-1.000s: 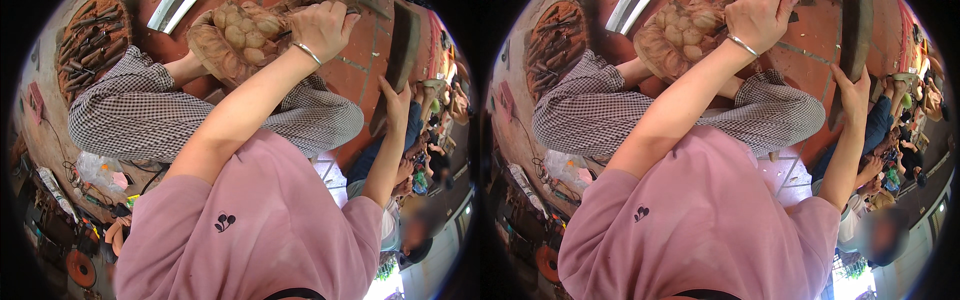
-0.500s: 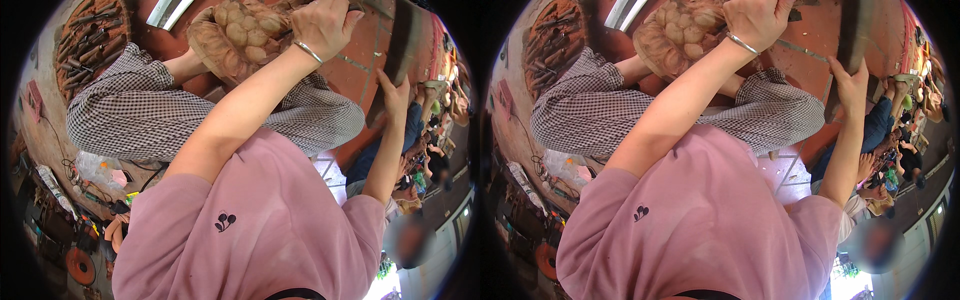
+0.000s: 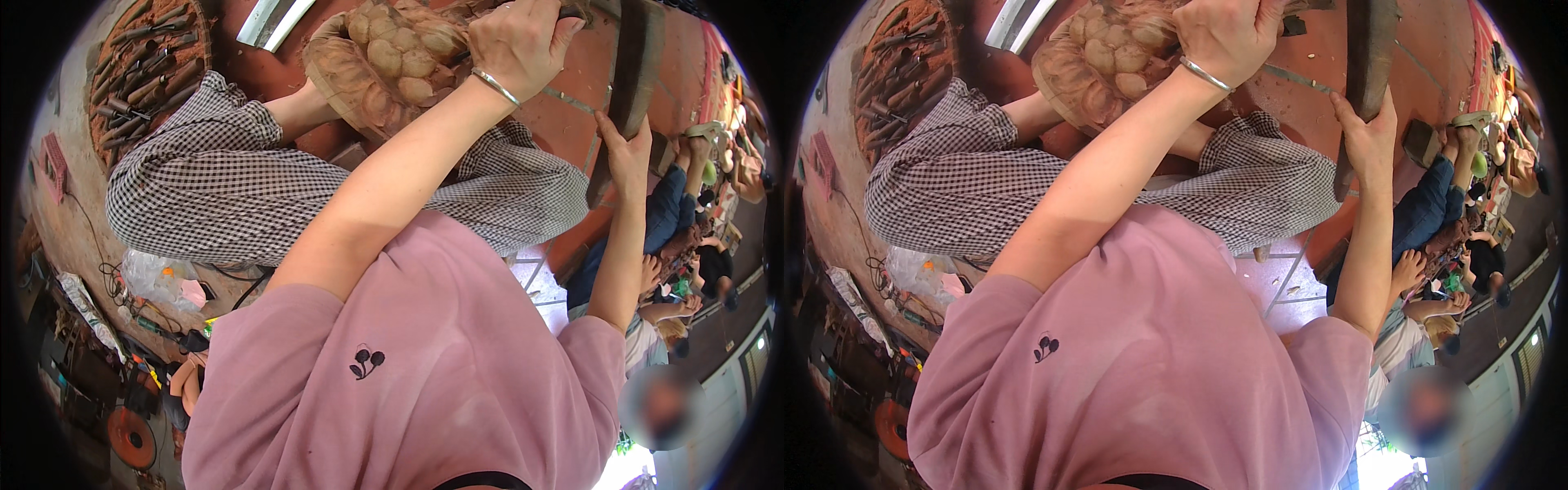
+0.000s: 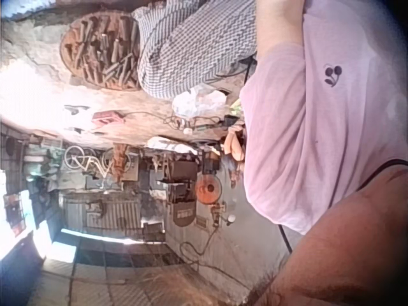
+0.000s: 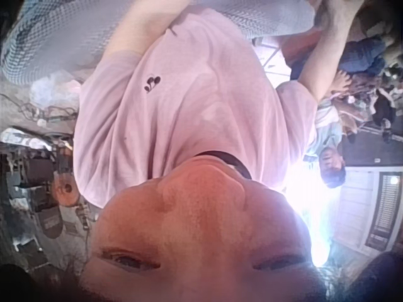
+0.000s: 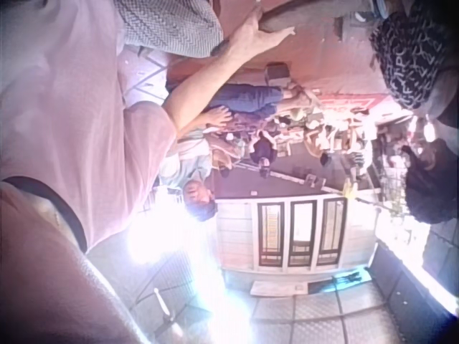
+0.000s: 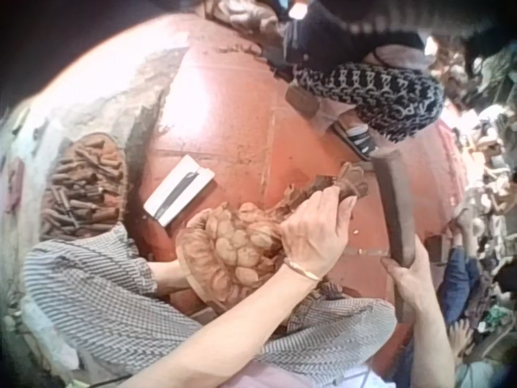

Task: The person is carving a wooden object using a chisel and mallet. They repeatedly strike the chisel to shape the wood, occasionally adjusting the tool and the wood piece.

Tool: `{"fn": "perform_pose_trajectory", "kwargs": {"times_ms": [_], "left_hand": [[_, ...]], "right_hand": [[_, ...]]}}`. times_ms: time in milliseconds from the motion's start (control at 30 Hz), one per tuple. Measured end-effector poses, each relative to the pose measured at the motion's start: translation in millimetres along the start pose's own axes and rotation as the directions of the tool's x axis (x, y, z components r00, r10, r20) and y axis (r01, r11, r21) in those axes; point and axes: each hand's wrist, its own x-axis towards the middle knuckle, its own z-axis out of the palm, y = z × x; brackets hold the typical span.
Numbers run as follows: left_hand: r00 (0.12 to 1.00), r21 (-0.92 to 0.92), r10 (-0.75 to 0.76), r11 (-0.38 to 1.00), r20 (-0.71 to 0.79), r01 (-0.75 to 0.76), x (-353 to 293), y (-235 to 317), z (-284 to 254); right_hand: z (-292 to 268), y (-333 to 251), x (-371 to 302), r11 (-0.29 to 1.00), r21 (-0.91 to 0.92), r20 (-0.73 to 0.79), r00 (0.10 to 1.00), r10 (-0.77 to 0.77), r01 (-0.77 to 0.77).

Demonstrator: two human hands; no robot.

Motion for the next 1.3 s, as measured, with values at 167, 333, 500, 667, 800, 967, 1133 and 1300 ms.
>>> {"fn": "perform_pose_trajectory", "kwargs": {"times_ms": [167,333,500,667,800,967,1133,1300], "left_hand": [[1.0,-0.006,0.026,1.0,-0.014,-0.026,-3,-1,-4],[0.993,-0.041,0.071,0.996,-0.091,-0.075,-10,-10,2],[0.988,-0.092,0.127,0.986,-0.093,-0.135,-14,-14,-4],[0.987,-0.126,0.114,0.984,-0.109,-0.128,-14,-12,-9],[0.988,-0.183,0.103,0.975,-0.111,-0.123,-13,-7,-16],[0.97,-0.212,0.245,0.948,0.009,-0.237,-25,9,-36],[0.984,-0.322,0.168,0.936,0.057,-0.141,-15,45,-38],[0.998,-0.159,-0.003,0.987,0.056,0.012,10,13,-20]], "right_hand": [[7,-4,-5,0.975,-0.065,-0.041,0.976,-0.215,0.212],[14,-13,-14,0.978,-0.079,-0.064,0.978,-0.199,0.194],[13,-13,-17,0.979,0.061,-0.114,0.976,-0.187,0.195],[16,-22,-22,0.919,-0.185,-0.112,0.922,-0.372,0.348],[14,-24,-28,0.967,-0.037,-0.125,0.959,-0.254,0.251],[18,-23,-34,0.931,-0.13,-0.129,0.925,-0.356,0.34],[27,-10,-30,0.951,0.126,-0.096,0.958,-0.272,0.282],[17,-13,-29,0.98,0.122,-0.113,0.984,-0.141,0.154]]}}
